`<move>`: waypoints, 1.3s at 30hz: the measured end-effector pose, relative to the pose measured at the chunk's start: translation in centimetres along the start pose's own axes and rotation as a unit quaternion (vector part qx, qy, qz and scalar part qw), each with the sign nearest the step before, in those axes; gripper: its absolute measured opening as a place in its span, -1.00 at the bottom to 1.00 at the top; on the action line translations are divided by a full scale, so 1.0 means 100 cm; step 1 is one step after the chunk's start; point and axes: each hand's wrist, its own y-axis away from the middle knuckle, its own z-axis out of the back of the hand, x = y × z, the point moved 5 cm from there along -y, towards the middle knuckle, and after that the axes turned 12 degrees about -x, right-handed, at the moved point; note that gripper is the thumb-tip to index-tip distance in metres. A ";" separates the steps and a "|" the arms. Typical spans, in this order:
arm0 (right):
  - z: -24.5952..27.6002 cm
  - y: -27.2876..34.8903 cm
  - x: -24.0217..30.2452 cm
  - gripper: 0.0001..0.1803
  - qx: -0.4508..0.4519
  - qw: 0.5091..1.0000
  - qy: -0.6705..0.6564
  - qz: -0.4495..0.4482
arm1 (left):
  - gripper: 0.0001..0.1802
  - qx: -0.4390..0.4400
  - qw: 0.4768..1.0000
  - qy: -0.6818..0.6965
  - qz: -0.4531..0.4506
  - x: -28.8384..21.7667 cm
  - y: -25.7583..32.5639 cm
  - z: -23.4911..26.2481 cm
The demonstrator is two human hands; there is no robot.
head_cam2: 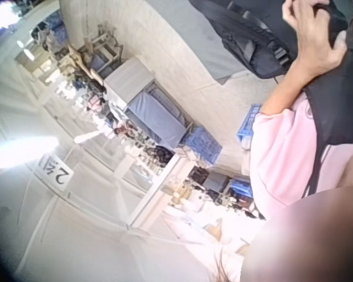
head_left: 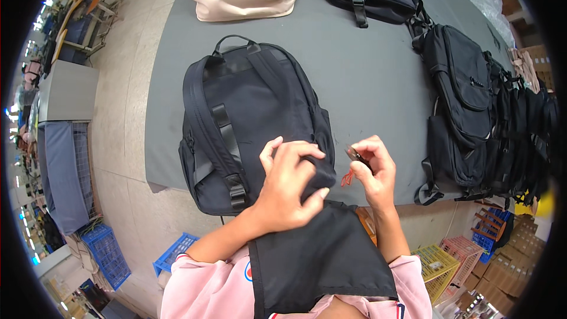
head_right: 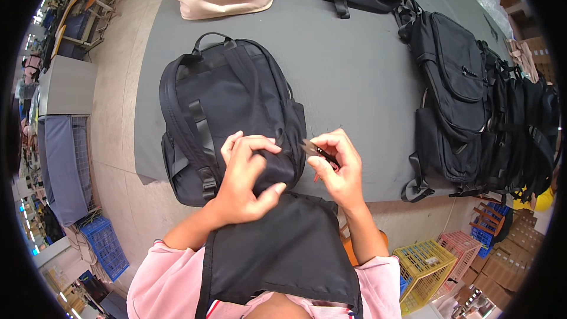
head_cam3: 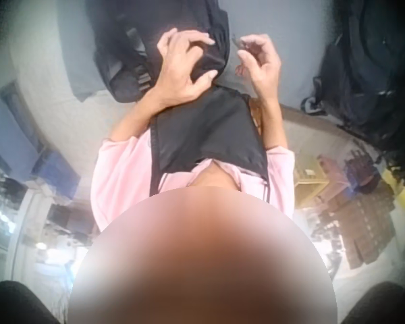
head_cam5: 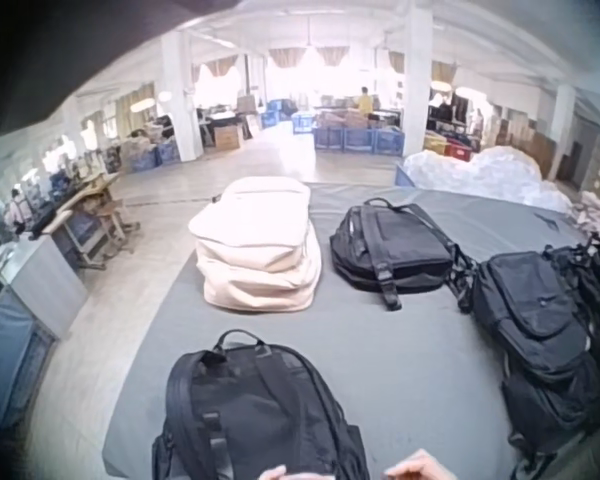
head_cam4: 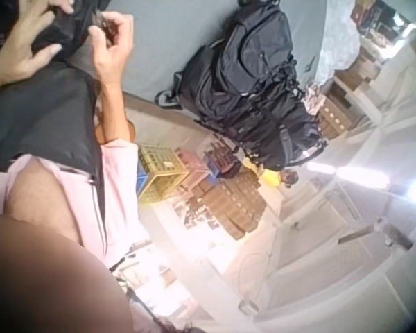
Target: Trimming loose threads and inspecting straps on a black backpack using small snips.
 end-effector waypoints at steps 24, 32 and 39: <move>-0.048 -0.059 0.009 -0.68 0.265 0.946 0.178 -0.056 | -0.18 -0.241 0.867 0.286 0.330 0.100 0.032 0.099; -0.042 -0.105 0.055 -0.52 0.122 0.950 -0.250 -0.144 | -0.28 -0.298 0.841 0.351 0.284 0.081 -0.021 0.163; -0.040 -0.102 0.055 -0.55 0.063 0.964 -0.213 -0.149 | -0.32 -0.281 0.825 0.382 0.307 0.087 -0.030 0.157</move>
